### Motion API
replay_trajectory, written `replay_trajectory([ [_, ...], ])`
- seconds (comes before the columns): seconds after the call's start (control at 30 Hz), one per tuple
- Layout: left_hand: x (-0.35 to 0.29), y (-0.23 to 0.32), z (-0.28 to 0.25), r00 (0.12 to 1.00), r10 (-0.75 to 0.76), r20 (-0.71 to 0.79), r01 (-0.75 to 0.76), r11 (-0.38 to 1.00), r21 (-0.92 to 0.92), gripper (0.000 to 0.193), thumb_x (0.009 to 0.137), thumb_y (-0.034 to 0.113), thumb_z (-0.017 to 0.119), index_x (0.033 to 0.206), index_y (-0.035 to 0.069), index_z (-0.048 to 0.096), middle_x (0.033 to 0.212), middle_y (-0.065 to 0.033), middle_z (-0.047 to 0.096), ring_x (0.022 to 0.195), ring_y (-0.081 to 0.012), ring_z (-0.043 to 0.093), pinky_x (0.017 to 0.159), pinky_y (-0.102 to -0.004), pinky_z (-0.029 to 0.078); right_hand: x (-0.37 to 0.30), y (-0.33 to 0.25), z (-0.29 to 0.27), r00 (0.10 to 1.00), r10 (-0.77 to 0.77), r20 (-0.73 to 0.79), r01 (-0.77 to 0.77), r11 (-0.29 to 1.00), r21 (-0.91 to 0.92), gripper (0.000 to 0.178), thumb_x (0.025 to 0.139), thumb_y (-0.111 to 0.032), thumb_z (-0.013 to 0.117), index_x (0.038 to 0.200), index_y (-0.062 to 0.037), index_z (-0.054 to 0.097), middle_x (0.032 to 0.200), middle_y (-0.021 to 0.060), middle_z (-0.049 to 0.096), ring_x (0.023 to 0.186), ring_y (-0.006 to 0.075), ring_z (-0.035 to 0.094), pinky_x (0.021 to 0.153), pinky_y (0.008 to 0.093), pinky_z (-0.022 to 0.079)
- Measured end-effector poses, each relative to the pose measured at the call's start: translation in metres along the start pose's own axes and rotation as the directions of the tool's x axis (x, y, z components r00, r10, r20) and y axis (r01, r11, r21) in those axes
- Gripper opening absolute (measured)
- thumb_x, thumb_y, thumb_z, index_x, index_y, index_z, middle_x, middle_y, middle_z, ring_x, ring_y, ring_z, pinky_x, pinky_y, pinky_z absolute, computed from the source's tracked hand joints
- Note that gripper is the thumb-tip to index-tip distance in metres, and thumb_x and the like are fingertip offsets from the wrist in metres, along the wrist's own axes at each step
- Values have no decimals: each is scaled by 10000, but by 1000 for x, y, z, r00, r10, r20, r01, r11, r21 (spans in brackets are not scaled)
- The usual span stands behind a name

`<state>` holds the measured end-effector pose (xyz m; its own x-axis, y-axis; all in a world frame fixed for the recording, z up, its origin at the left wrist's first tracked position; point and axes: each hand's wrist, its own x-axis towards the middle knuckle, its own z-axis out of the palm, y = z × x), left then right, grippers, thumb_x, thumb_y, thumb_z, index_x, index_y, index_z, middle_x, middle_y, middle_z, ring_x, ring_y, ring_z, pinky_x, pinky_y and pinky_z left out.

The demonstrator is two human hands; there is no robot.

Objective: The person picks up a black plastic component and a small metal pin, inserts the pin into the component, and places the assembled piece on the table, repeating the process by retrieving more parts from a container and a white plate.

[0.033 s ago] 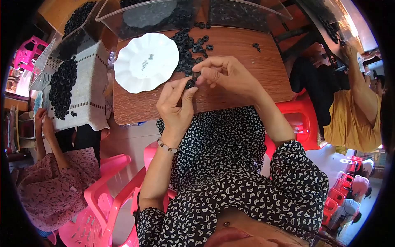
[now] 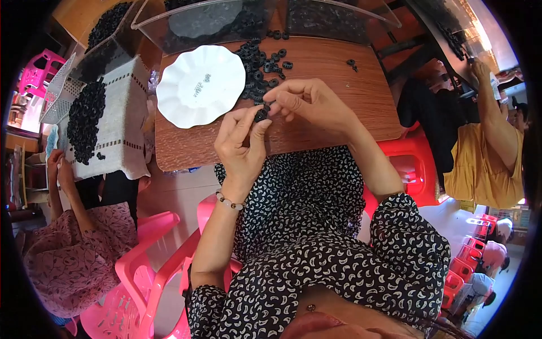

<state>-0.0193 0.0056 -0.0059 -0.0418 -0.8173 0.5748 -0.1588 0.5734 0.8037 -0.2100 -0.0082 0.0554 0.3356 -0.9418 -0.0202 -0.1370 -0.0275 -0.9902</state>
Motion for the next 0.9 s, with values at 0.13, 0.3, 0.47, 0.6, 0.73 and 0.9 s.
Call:
replay_trajectory([
  [0.13,0,5,-2,999,27,-24,-24,992,128,245,850,86,791,1090,40,768,967,-91,654,890,-247,604,782,-340,493,1,16,2,979,135,153,-167,961,220,534,1069,-466,508,1182,24,687,1008,81,721,878,129,680,785,260,551],
  [0.3,2,12,-3,998,52,-17,-47,977,208,261,818,103,807,1077,79,784,1013,-76,610,928,-244,539,794,-346,465,0,23,13,954,187,236,-280,835,473,626,1007,-580,540,1021,28,687,940,85,677,846,129,663,778,251,576],
  [0.47,-1,12,-4,995,94,18,-96,965,244,277,788,98,814,1064,88,788,1075,-91,606,971,-267,539,811,-362,468,0,26,16,913,184,364,-385,682,622,613,1002,-566,559,1034,31,691,954,84,688,862,149,683,799,266,588],
  [0.6,0,13,-3,995,99,31,-103,960,261,271,786,86,808,1056,82,787,1077,-89,614,980,-275,543,813,-371,468,1,39,16,914,182,361,-391,626,675,562,995,-514,606,1056,37,695,963,85,701,867,157,694,816,283,595],
  [0.73,0,10,-3,991,130,38,-135,956,261,263,781,65,797,1043,58,777,1062,-93,625,986,-287,549,810,-377,470,0,39,19,917,191,349,-391,598,700,520,994,-474,635,1064,36,703,972,95,712,877,163,699,817,302,598],
  [0.9,1,10,-3,982,183,50,-190,943,272,258,766,33,791,1022,35,763,1027,-105,635,974,-302,564,809,-390,475,-1,40,26,929,195,315,-365,624,691,525,992,-470,643,1047,46,714,973,105,723,891,161,699,830,308,593],
])
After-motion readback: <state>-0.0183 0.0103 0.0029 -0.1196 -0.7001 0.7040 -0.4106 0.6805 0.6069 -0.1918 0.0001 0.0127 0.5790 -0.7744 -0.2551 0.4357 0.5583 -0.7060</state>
